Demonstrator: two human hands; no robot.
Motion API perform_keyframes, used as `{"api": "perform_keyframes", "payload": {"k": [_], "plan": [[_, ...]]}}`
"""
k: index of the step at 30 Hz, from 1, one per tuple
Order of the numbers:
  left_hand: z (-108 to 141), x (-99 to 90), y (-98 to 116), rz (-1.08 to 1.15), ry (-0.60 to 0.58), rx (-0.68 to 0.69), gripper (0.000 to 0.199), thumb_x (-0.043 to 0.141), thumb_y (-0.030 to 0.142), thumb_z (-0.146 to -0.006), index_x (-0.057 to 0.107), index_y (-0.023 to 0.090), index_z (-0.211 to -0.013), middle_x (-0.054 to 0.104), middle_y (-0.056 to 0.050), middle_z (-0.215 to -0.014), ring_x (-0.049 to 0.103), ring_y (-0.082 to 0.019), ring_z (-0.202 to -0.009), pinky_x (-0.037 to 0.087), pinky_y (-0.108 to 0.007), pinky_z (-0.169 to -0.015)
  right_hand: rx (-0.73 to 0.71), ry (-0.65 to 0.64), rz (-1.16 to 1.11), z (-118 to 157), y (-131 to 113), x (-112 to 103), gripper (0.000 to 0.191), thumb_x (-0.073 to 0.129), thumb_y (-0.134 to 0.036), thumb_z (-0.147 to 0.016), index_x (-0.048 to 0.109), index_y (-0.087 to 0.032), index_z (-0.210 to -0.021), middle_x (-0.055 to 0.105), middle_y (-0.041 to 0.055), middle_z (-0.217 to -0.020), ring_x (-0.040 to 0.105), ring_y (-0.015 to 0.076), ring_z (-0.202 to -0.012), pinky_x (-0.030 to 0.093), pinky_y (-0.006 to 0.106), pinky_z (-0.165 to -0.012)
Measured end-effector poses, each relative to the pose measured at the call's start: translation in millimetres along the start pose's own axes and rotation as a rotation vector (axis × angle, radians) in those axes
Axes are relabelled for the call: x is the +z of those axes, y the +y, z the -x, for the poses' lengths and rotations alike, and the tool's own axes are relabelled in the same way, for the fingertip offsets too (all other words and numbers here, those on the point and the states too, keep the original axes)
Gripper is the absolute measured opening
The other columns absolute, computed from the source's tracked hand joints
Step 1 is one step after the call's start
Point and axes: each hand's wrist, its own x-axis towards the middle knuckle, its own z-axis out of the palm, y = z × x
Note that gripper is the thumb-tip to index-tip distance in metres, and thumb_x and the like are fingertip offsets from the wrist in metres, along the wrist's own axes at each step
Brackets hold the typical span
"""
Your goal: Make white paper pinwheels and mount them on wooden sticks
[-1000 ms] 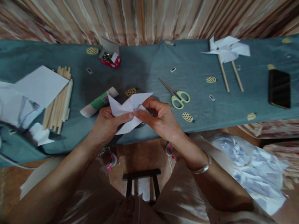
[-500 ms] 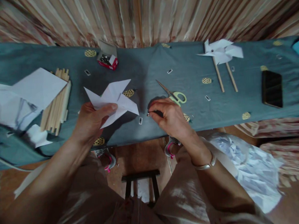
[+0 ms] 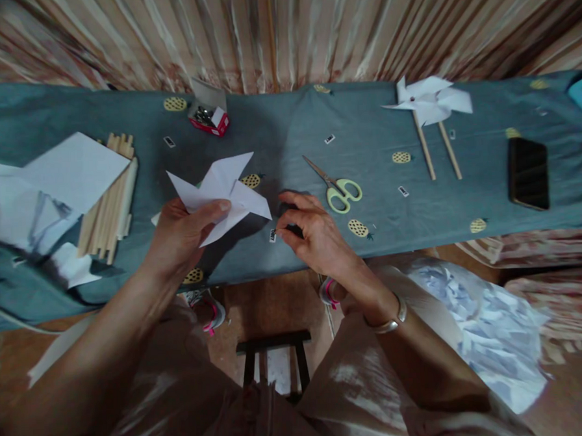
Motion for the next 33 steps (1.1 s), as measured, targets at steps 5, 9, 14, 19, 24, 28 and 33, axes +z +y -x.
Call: {"api": "perform_keyframes", "payload": {"k": [5,9,14,19,24,28,33], "plan": [[0,0.1,-1,-0.020,-0.013,-0.009,0.019,0.085,0.023,-0.057,0.073,0.017,-0.071,0.074,-0.003,-0.076,0.069,-0.018,-0.074,0.056,-0.028,-0.069,0.004,-0.012,0.001,2,11,-2,0.011,0.067,-0.019,-0.084,0.075,-0.025,-0.082,0.060,0.0060,-0.144,0.053,0.0300,-0.137,0.042,0.054,-0.113],[-1,-0.7,-5,-0.022,-0.023,0.007,0.021,0.085,0.023,-0.056,0.073,0.016,-0.072,0.075,-0.002,-0.076,0.067,-0.015,-0.069,0.055,-0.026,-0.068,0.005,-0.023,0.060,3,16,-12,0.012,0.066,-0.017,-0.083,0.075,-0.025,-0.085,0.058,0.0070,-0.146,0.051,0.0309,-0.140,0.040,0.057,-0.116],[-1,0.7,-8,-0.005,-0.043,0.011,0.022,0.084,0.020,-0.055,0.074,0.016,-0.073,0.075,-0.001,-0.077,0.066,-0.014,-0.070,0.054,-0.024,-0.067,-0.001,0.009,0.095,2,10,-13,0.008,0.066,-0.024,-0.087,0.074,-0.021,-0.087,0.061,0.0121,-0.141,0.055,0.0327,-0.136,0.044,0.057,-0.113],[-1,0.5,-11,-0.023,-0.076,0.010,0.022,0.085,0.022,-0.057,0.073,0.015,-0.073,0.074,-0.002,-0.075,0.066,-0.015,-0.069,0.054,-0.025,-0.066,-0.020,0.002,0.145,2,5,-4,0.004,0.068,-0.020,-0.085,0.071,-0.020,-0.084,0.062,0.0133,-0.140,0.053,0.0341,-0.137,0.043,0.059,-0.114],[-1,-0.8,-16,-0.019,-0.089,0.006,0.022,0.085,0.024,-0.059,0.072,0.014,-0.072,0.073,-0.003,-0.074,0.064,-0.015,-0.066,0.052,-0.025,-0.063,-0.080,-0.009,0.177,5,5,-5,0.012,0.063,-0.017,-0.089,0.073,-0.020,-0.084,0.063,0.0141,-0.138,0.056,0.0336,-0.134,0.046,0.058,-0.111],[-1,-0.3,-15,-0.030,-0.089,0.004,0.021,0.085,0.025,-0.059,0.071,0.014,-0.071,0.072,-0.003,-0.072,0.063,-0.014,-0.065,0.051,-0.025,-0.061,-0.128,-0.012,0.213,8,3,-10,0.018,0.059,-0.016,-0.092,0.075,-0.020,-0.086,0.072,0.0124,-0.122,0.065,0.0311,-0.119,0.052,0.054,-0.104],[-1,1.9,-14,-0.033,-0.083,0.009,0.017,0.084,0.021,-0.061,0.070,0.014,-0.068,0.071,-0.003,-0.071,0.061,-0.014,-0.063,0.049,-0.025,-0.059,-0.118,-0.020,0.204,9,0,-11,0.016,0.058,-0.016,-0.093,0.072,-0.019,-0.085,0.075,0.0113,-0.106,0.067,0.0285,-0.107,0.056,0.049,-0.096]]}}
